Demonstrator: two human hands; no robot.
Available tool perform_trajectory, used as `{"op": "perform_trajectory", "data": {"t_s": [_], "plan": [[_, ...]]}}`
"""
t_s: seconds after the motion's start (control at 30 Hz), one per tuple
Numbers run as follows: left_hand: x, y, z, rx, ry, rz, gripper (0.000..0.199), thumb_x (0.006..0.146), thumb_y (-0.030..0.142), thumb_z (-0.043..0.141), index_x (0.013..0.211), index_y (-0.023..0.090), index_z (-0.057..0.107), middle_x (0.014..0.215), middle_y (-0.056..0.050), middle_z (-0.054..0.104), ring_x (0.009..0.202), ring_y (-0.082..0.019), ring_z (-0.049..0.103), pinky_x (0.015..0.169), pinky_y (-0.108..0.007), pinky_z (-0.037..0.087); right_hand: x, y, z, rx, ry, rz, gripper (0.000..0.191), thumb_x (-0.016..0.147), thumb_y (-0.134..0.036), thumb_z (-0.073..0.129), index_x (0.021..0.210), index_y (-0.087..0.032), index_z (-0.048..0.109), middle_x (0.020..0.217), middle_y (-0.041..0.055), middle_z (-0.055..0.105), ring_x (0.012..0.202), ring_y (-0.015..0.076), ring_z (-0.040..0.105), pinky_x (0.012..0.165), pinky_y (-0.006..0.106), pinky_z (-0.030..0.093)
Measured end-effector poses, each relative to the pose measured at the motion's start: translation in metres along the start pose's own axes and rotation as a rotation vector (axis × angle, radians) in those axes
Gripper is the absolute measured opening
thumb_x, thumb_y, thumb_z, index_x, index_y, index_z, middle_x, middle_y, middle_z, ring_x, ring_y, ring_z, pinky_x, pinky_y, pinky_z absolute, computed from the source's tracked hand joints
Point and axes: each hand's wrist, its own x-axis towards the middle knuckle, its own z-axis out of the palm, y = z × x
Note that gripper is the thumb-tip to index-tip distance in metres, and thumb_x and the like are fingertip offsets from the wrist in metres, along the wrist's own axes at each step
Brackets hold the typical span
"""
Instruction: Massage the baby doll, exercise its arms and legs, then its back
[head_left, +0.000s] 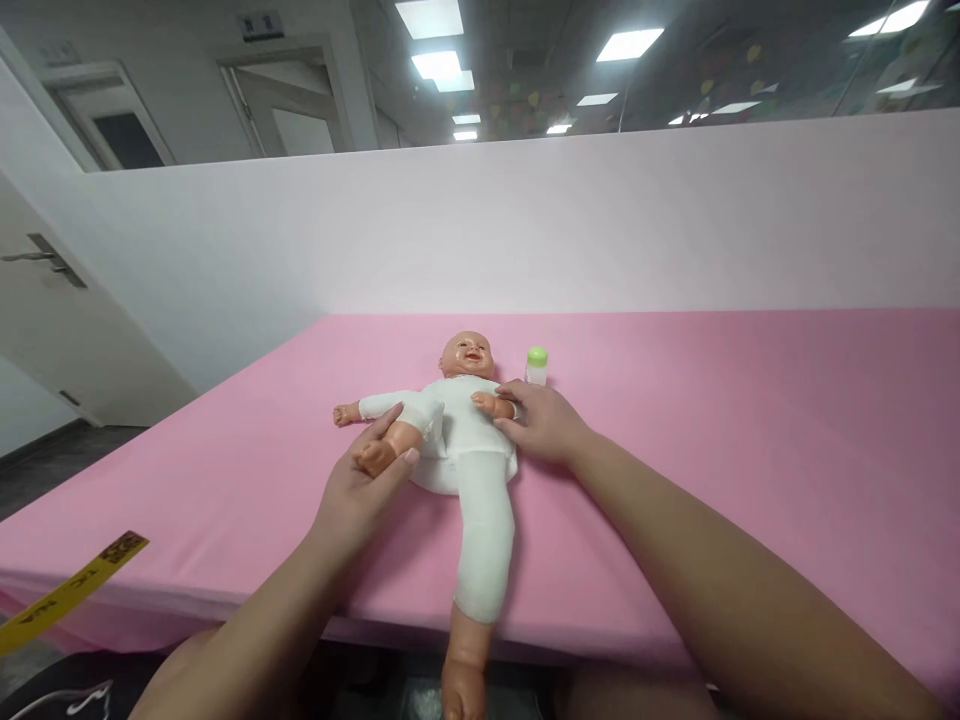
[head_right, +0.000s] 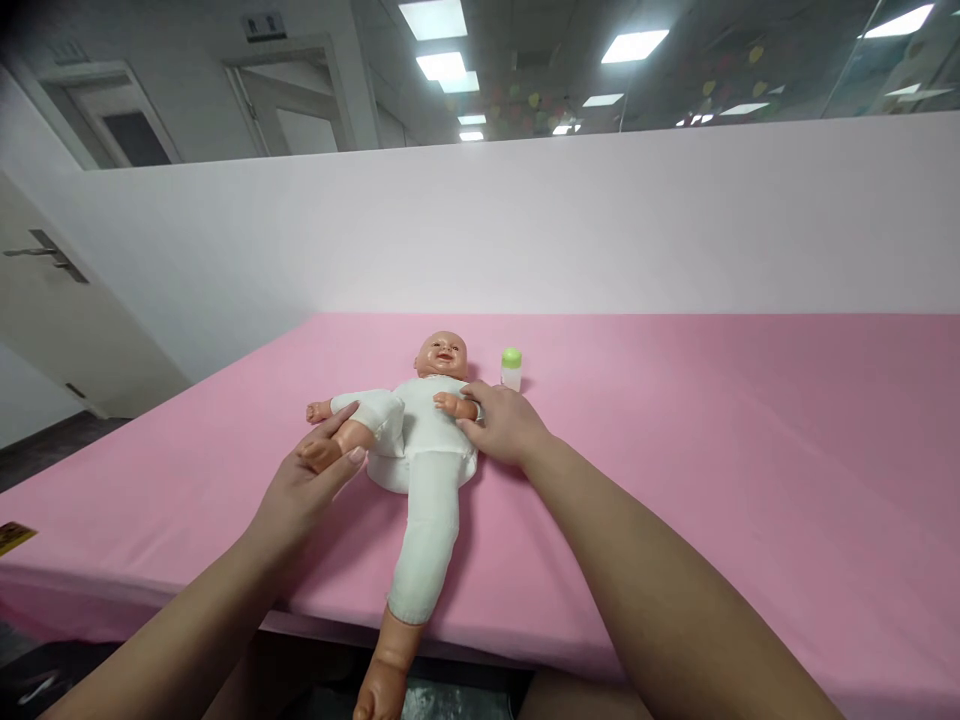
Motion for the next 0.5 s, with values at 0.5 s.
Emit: {"op": "perform_trajectory", "data": {"t_s": [0.5], "plan": [[-0.112, -0.016, -0.053, 0.308, 0.069, -0.062, 0.069, 0.079, 0.061, 0.077, 0.142, 0.031, 0.071, 0.133, -0.006, 0.076, 0.126, -0.038, 0.071, 0.108, -0.051, 0.061, -0.001, 0.106, -0.030, 0.226, 0.319, 0.742, 0.047, 0.084, -0.048, 0.078, 0.122, -0.024, 0.066, 0.116, 0.0100, 0.077, 0.099, 0.0280, 0.073, 0.088, 0.043, 0.059]]}}
